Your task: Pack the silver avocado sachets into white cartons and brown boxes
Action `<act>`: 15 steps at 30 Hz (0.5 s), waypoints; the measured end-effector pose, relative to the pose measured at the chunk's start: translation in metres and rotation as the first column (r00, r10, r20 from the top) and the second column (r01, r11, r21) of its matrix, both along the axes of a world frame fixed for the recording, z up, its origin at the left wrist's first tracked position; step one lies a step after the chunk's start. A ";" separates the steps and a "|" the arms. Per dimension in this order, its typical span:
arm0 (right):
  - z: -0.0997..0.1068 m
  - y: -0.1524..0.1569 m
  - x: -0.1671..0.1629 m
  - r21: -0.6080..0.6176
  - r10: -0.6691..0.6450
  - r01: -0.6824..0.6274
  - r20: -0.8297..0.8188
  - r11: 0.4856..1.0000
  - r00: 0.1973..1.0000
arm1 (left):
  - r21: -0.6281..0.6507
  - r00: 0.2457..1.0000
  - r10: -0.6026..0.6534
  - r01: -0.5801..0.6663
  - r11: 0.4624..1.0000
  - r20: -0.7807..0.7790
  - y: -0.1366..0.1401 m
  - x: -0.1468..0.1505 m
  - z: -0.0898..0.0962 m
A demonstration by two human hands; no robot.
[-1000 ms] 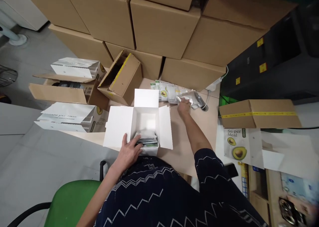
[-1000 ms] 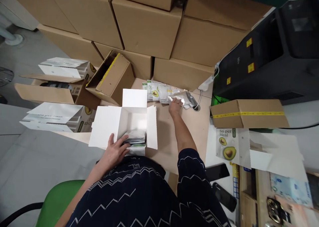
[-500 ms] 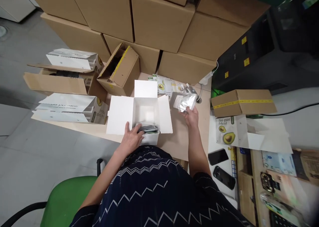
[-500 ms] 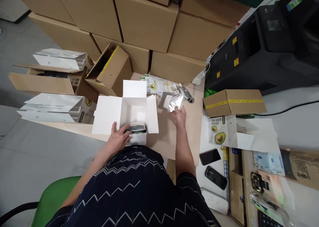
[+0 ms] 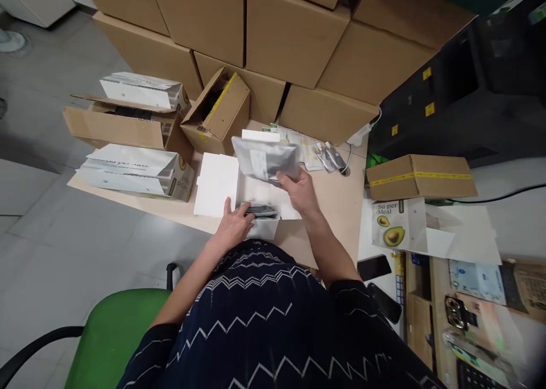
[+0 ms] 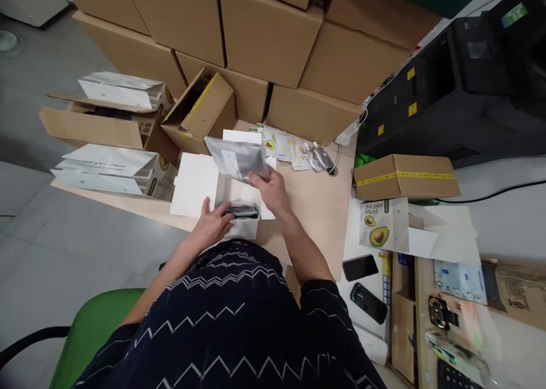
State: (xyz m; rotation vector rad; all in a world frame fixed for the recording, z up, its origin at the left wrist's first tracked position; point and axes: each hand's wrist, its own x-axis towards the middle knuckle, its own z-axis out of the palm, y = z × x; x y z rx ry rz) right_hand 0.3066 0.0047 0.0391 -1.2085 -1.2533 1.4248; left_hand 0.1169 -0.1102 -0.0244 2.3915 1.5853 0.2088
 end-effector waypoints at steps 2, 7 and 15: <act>-0.016 -0.002 -0.009 0.034 0.063 -0.072 0.208 0.997 0.976 | -0.011 1.000 0.010 -0.010 1.000 0.011 0.000 0.000 0.001; -0.045 0.009 0.005 -0.034 0.255 -0.295 0.602 0.955 0.757 | -0.023 1.000 0.014 -0.014 1.000 0.008 -0.001 0.000 0.001; -0.040 0.038 -0.003 -0.229 0.614 -0.649 0.641 0.726 0.460 | -0.030 1.000 0.008 -0.008 1.000 -0.009 -0.001 0.001 0.002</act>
